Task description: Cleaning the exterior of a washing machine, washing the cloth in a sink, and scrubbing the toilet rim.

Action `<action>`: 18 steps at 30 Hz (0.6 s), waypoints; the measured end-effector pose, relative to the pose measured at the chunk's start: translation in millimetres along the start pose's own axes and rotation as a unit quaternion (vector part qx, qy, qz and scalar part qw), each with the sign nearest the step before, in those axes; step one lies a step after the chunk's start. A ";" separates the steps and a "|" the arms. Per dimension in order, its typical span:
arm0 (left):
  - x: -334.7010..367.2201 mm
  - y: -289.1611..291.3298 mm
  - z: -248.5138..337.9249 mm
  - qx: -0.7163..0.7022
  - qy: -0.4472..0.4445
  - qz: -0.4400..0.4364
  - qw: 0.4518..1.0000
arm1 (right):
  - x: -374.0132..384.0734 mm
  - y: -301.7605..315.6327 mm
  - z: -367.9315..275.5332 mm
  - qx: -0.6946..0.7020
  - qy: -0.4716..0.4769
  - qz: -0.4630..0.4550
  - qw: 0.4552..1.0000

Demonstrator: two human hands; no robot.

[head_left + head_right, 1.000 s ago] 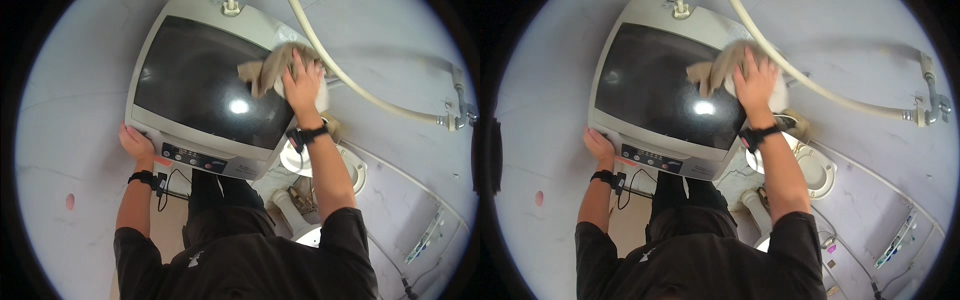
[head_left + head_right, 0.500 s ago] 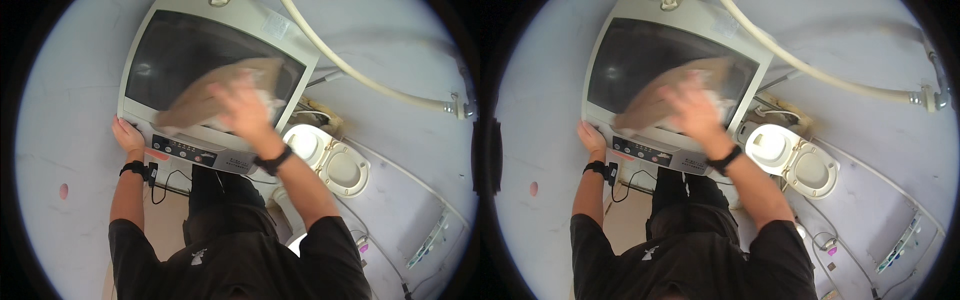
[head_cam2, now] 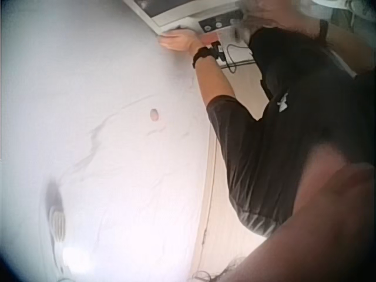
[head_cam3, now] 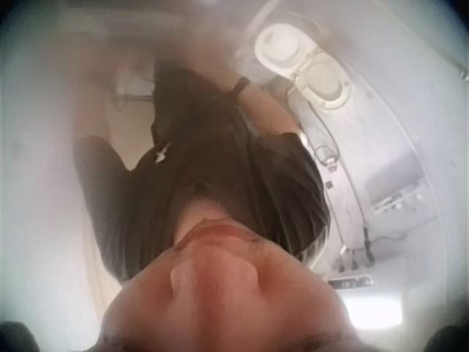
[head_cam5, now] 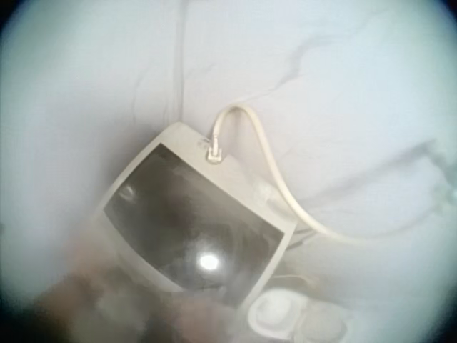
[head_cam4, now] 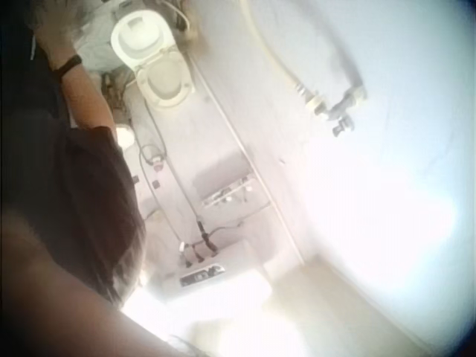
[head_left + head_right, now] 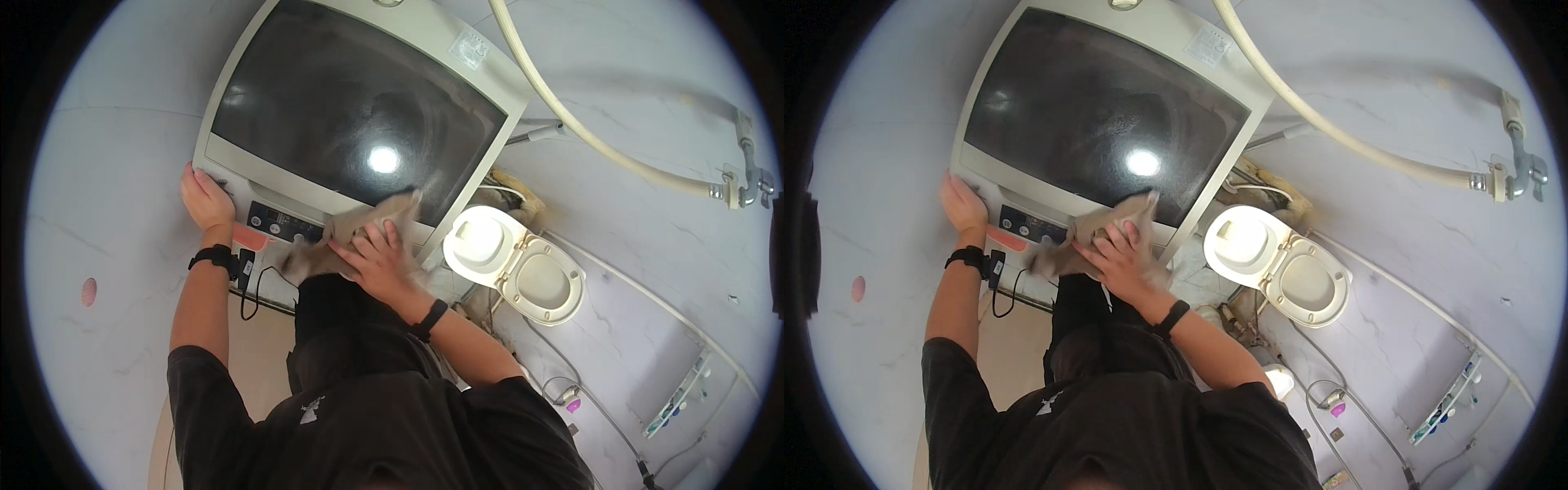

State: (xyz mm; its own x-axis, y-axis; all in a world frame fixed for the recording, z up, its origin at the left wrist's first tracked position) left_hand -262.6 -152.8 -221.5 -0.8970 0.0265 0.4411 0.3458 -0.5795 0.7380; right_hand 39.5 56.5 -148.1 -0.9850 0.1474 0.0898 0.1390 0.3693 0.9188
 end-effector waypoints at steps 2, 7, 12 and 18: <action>1.5 -0.7 -4.7 0.008 0.001 0.010 1.000 | -8.9 3.1 15.7 0.014 0.082 -0.033 0.996; 4.6 7.3 -3.6 -0.024 -0.005 -0.030 0.999 | 32.2 59.3 108.8 -0.044 -0.078 0.137 0.987; 6.6 10.4 -0.4 -0.001 0.003 -0.007 1.000 | 176.8 60.5 114.3 0.072 -0.242 0.249 0.935; 3.2 0.7 2.1 -0.007 -0.010 -0.003 1.000 | 179.9 -3.7 -29.8 0.106 -0.032 0.113 0.988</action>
State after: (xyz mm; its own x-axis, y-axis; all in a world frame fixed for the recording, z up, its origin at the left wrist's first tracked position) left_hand -264.6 -151.5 -218.5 -0.8935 0.0459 0.4467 0.3362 -0.5910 0.7333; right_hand -141.3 54.3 -123.9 -0.9193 0.3021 0.2522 0.3785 0.5029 0.7771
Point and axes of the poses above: each hand's wrist, its own x-axis towards the middle knuckle, its own y-axis out of the back of the hand, z = x × y, the point moved 1 cm from there along x, towards the middle knuckle, and after that the axes turned 11 degrees about z, right-handed, at the moved point
